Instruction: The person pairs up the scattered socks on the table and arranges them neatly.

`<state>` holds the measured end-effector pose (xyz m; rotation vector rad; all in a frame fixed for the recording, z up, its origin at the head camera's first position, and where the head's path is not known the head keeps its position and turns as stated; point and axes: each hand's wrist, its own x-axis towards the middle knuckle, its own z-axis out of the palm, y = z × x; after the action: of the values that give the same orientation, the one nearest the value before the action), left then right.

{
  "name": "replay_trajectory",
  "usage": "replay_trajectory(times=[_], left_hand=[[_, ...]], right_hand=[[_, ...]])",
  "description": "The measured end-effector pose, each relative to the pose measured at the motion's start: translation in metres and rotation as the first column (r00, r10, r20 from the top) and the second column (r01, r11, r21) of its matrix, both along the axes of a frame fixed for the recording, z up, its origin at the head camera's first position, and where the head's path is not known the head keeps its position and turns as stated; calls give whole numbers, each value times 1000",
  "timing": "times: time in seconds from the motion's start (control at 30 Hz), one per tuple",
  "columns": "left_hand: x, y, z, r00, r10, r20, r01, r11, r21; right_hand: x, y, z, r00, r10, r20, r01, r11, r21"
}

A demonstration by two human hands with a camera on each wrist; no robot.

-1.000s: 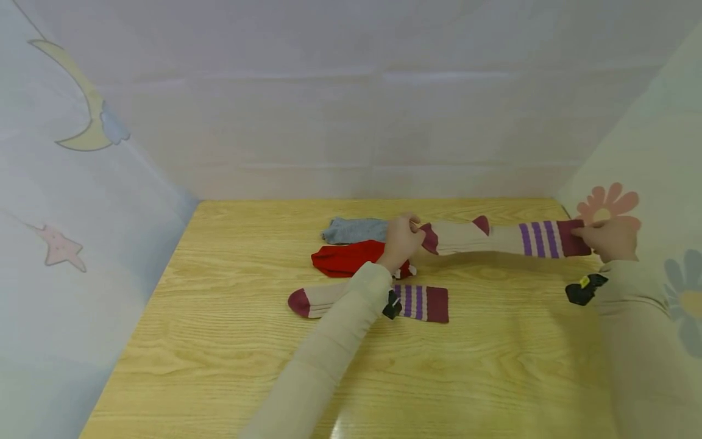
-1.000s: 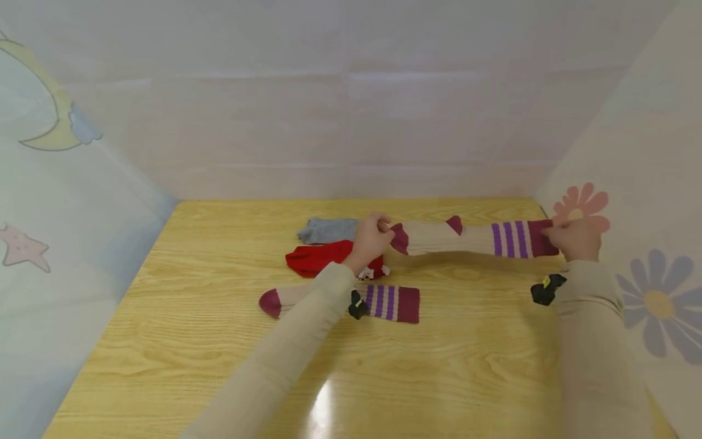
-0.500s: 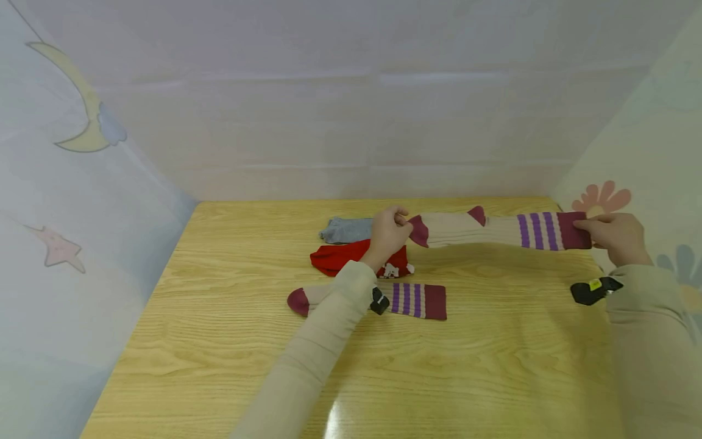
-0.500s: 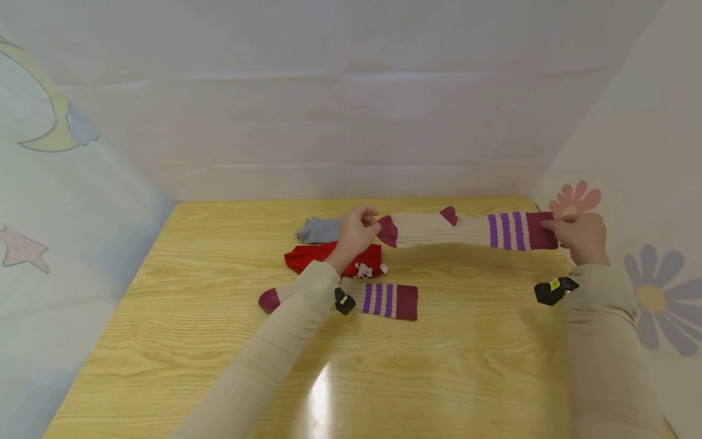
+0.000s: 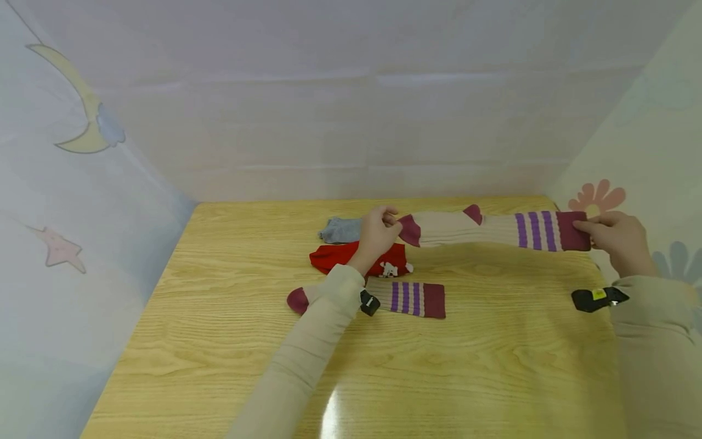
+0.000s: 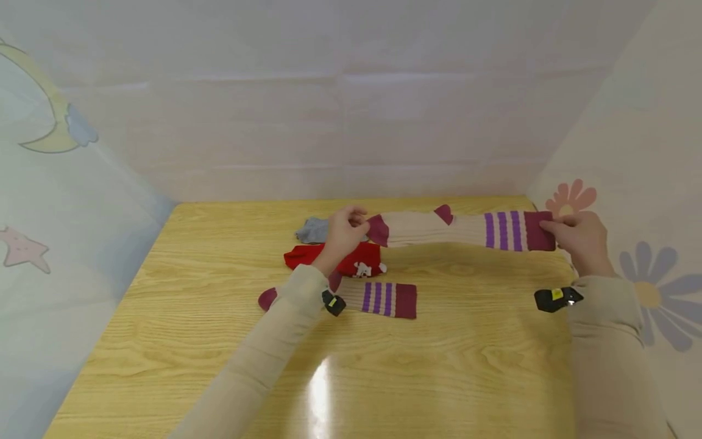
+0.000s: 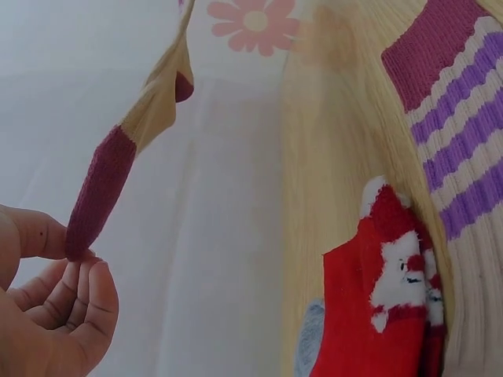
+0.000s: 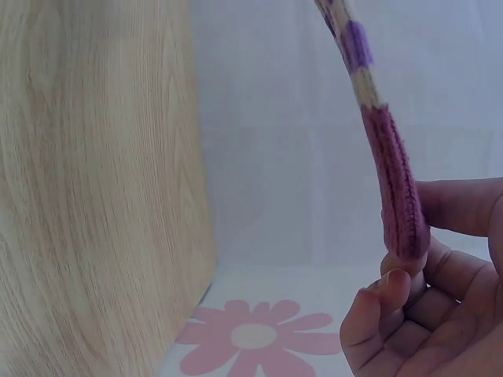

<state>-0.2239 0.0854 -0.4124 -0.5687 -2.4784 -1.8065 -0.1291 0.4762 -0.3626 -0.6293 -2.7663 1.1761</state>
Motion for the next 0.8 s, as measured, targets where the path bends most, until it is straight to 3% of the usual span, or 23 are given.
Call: replay_trajectory(times=[0.37, 0.7, 0.8], left_hand=[[0, -18, 4, 999, 25, 24, -26, 999, 33], [5, -35, 6, 998, 56, 37, -57, 998, 39], [6, -41, 6, 997, 58, 41, -61, 997, 57]], right_hand=[[7, -12, 3, 999, 5, -50, -8, 998, -56], [11, -25, 3, 994, -15, -110, -16, 961, -275], [11, -29, 2, 994, -20, -107, -12, 957, -289]])
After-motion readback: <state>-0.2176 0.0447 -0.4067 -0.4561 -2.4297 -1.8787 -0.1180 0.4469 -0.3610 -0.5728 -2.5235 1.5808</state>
